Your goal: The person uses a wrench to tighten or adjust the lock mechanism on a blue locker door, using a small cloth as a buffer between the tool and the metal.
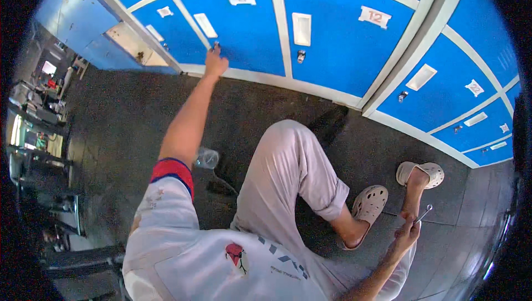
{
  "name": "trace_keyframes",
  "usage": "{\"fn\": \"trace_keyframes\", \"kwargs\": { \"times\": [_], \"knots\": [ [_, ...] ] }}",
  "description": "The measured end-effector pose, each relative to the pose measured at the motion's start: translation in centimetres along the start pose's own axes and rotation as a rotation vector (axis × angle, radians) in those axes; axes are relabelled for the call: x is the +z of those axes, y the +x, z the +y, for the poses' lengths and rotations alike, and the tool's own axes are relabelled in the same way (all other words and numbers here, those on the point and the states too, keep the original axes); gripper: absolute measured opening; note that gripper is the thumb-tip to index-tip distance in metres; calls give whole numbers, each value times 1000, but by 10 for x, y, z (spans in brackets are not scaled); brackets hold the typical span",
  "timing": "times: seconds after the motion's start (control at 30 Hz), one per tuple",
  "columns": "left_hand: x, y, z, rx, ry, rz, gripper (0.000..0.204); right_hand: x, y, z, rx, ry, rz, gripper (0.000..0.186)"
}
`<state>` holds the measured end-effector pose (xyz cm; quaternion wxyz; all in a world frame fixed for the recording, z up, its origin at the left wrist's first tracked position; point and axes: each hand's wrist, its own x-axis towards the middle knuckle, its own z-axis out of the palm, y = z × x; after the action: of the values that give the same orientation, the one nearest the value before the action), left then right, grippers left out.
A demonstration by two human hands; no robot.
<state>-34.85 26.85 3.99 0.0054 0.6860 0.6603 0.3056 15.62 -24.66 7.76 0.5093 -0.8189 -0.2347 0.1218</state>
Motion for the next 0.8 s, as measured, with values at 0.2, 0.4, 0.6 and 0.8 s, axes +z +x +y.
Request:
{"fn": "trace_keyframes", "kwargs": {
  "times": [0.2,0.4,0.6,0.8],
  "knots": [
    [-149,-17,-34,-263,-278,-355,48,-9,0,2,-17,103,-93,27],
    [-243,-132,-129,-413,-46,-370,22,-21,-9,-6,-58,150,-99,25],
    [-154,-391,-181,-280,215,-1220,64,-22,-8,14,-50,185,-162,23],
    [-123,-422,-14,-191,384,-632,59,-20,-16,-4,-153,152,-157,25]
  ]
}}
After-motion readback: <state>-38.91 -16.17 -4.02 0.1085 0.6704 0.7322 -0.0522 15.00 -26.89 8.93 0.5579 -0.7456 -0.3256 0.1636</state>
